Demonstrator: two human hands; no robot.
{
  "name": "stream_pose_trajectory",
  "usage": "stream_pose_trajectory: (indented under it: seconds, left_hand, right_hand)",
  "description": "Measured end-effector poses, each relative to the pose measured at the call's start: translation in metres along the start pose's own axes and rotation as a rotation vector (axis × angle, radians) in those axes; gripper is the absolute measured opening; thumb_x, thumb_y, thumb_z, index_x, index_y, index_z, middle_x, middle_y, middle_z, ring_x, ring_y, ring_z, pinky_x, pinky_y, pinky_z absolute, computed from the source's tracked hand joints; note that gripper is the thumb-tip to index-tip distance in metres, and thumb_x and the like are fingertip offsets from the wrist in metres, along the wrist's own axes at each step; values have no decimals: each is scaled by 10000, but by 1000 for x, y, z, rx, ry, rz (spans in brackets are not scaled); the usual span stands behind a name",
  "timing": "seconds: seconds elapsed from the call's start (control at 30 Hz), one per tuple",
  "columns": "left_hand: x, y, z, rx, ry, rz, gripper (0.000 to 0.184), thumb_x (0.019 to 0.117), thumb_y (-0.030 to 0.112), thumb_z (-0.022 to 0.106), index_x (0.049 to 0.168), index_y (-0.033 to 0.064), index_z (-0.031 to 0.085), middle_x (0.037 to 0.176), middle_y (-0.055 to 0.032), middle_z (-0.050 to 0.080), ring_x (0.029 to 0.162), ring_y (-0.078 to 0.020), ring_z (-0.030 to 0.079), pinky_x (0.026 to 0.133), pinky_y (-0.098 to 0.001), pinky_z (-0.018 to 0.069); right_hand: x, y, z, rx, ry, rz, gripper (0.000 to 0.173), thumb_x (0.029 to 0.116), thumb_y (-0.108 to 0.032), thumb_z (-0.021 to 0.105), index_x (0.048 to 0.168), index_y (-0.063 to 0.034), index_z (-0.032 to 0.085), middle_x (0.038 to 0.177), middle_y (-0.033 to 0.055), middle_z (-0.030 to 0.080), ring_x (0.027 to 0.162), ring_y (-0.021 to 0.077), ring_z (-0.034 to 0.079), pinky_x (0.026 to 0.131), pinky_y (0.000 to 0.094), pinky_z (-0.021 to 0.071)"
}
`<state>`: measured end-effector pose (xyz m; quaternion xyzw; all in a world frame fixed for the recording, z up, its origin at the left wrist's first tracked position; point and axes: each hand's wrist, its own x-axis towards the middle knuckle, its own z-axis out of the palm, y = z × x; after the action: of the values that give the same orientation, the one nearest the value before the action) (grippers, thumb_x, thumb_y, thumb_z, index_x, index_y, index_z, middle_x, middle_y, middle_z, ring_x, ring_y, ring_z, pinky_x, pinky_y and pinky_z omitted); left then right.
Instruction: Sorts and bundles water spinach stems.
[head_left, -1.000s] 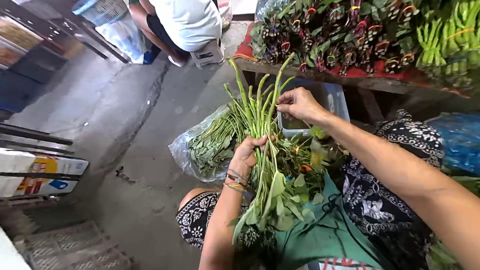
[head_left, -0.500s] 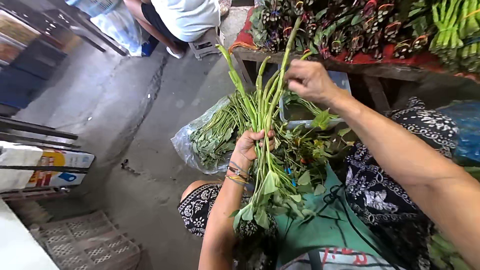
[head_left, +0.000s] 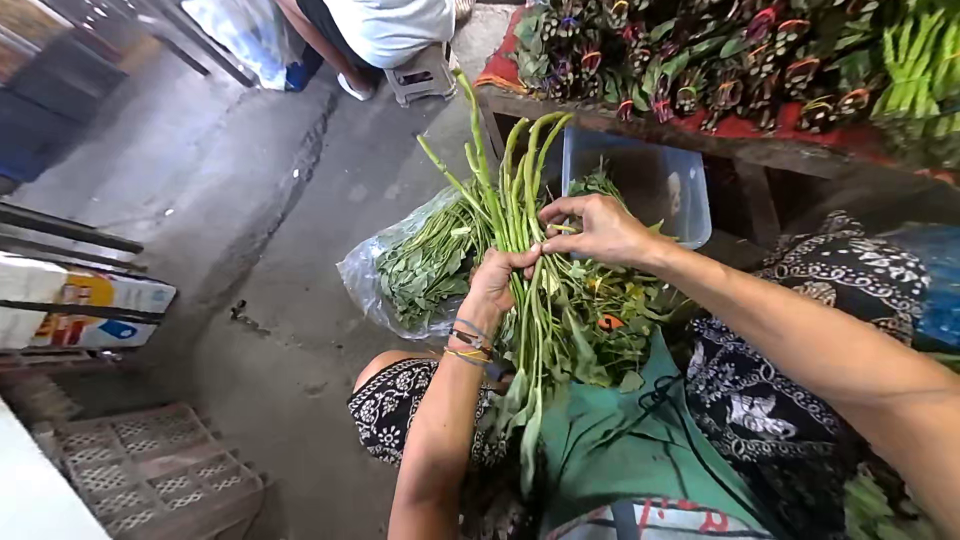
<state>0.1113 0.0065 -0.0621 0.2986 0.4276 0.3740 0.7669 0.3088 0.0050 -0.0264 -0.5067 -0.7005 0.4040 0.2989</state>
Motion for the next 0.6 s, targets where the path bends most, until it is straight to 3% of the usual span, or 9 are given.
stream_pose_trajectory:
  seconds: [0.03, 0.1, 0.13, 0.17, 0.2, 0.23, 0.3, 0.43, 0.6]
  left_hand:
    - [-2, 1, -1, 35, -10, 6, 206, 829, -68, 634, 925, 114, 623, 636, 3, 587, 482, -55, 533, 471, -220, 494]
    - [-7, 1, -1, 121, -2, 40, 228, 813, -82, 651, 952, 97, 632, 679, -20, 619, 488, -55, 548, 455, -202, 491]
    - [-9, 0, 1, 189, 17, 64, 228, 807, -92, 666, 948, 86, 641, 694, -29, 628, 486, -59, 540, 449, -199, 481]
    - [-11, -2, 3, 256, 31, 88, 220, 802, -94, 690, 937, 76, 655, 703, -37, 636, 479, -67, 534, 440, -203, 477]
    - [-12, -6, 6, 320, 38, 112, 215, 801, -90, 713, 936, 70, 662, 721, -46, 650, 480, -74, 536, 438, -207, 479]
    - [-12, -9, 7, 372, 46, 136, 211, 792, -85, 729, 923, 67, 668, 717, -47, 654, 476, -76, 534, 438, -209, 474]
    - [-9, -13, 10, 412, 66, 177, 215, 773, -95, 751, 906, 53, 671, 709, -58, 658, 472, -87, 531, 433, -215, 467]
    - [-11, -12, 10, 452, 114, 192, 218, 779, -78, 771, 895, 74, 667, 678, -42, 641, 446, -68, 508, 401, -196, 429]
    - [-14, -8, 3, 502, 73, 202, 197, 797, -51, 763, 899, 82, 660, 675, -37, 626, 454, -65, 503, 413, -191, 428]
  right_hand:
    - [1, 1, -1, 106, -23, 29, 293, 931, -154, 751, 1194, -42, 686, 930, 42, 702, 678, 100, 607, 655, 312, 535]
    - [3, 3, 0, 418, -27, 132, 184, 986, -120, 640, 1146, -36, 675, 771, -12, 610, 474, 18, 401, 434, 188, 357]
    - [4, 3, -1, 492, -6, 181, 151, 1003, -127, 626, 1120, -41, 670, 761, -15, 618, 447, 6, 362, 407, 176, 319]
    - [6, 4, -1, 461, 31, 187, 139, 988, -141, 663, 1091, -48, 668, 764, -13, 623, 462, 13, 379, 422, 187, 333]
    - [7, 7, -1, 357, 68, 164, 172, 937, -148, 733, 1064, -53, 666, 769, -5, 641, 517, 37, 461, 480, 219, 403]
    - [8, 9, -1, 239, 85, 139, 246, 885, -155, 798, 1061, -37, 671, 811, 30, 674, 632, 94, 584, 610, 297, 513]
    - [8, 8, 2, 42, 96, 100, 328, 844, -164, 849, 1084, -8, 688, 878, 92, 721, 782, 184, 704, 788, 417, 595]
    - [2, -3, 5, -108, 42, 154, 304, 924, -181, 778, 1162, -9, 704, 938, 113, 752, 834, 217, 720, 844, 464, 568]
    - [3, 6, 2, -182, 24, 21, 142, 968, -122, 692, 1064, -32, 743, 927, 109, 747, 841, 217, 717, 832, 466, 565]
